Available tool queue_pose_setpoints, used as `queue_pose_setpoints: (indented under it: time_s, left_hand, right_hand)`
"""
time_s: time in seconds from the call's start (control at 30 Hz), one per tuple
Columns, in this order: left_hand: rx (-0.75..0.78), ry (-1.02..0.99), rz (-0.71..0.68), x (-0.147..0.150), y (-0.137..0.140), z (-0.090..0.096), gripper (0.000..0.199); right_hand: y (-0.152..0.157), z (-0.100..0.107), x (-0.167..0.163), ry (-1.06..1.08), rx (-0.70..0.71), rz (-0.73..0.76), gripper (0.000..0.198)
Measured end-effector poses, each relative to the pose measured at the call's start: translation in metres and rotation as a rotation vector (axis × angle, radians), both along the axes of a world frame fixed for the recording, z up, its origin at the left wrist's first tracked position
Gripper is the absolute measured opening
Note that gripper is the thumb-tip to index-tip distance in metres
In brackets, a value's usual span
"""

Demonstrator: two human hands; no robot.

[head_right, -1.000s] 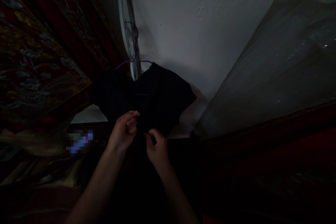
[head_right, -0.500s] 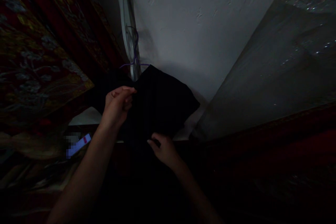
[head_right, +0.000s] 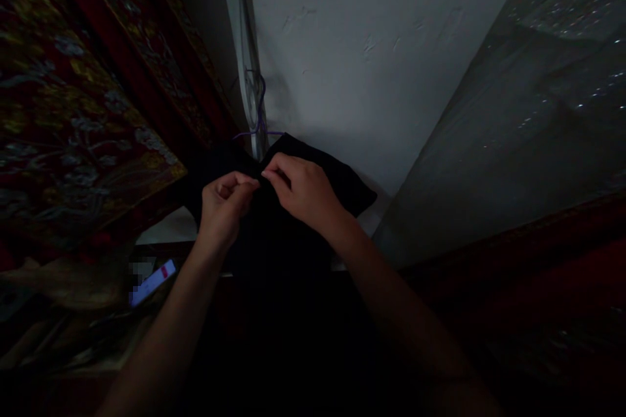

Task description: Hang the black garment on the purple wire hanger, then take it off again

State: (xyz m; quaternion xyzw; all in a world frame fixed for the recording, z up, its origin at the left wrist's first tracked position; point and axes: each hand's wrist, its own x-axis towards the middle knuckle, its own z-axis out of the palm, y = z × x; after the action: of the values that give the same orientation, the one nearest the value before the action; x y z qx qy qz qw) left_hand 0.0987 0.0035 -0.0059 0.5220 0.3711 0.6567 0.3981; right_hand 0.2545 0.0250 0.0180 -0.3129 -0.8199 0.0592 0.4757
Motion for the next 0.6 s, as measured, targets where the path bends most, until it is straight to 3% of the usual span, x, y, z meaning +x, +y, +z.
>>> queue_pose_setpoints:
  time_s: [0.1, 0.2, 0.3, 0.4, 0.5, 0.6]
  left_hand:
    - [0.041, 0.037, 0.059, 0.002, 0.004, -0.003, 0.017]
    - [0.075, 0.111, 0.133, 0.001, 0.010, -0.018, 0.016]
    - [0.019, 0.262, 0.160, -0.003, 0.010, -0.051, 0.016]
    - [-0.090, 0.388, 0.065, -0.011, 0.000, -0.086, 0.014]
    - [-0.153, 0.443, -0.045, -0.018, -0.008, -0.101, 0.018]
    - [-0.054, 0.394, 0.155, -0.022, -0.003, -0.089, 0.028]
  right_hand:
    - [0.001, 0.003, -0.005, -0.003, 0.081, -0.021, 0.011]
    - [0.001, 0.011, -0.012, 0.103, 0.132, -0.026, 0.012]
    - [0.002, 0.025, -0.006, 0.302, 0.161, -0.062, 0.016]
    - [0.004, 0.031, 0.022, 0.513, 0.143, -0.103, 0.018]
    - [-0.002, 0.017, 0.059, 0.757, 0.026, -0.085, 0.019]
    - [-0.017, -0.016, 0.089, 1.149, -0.194, 0.001, 0.019]
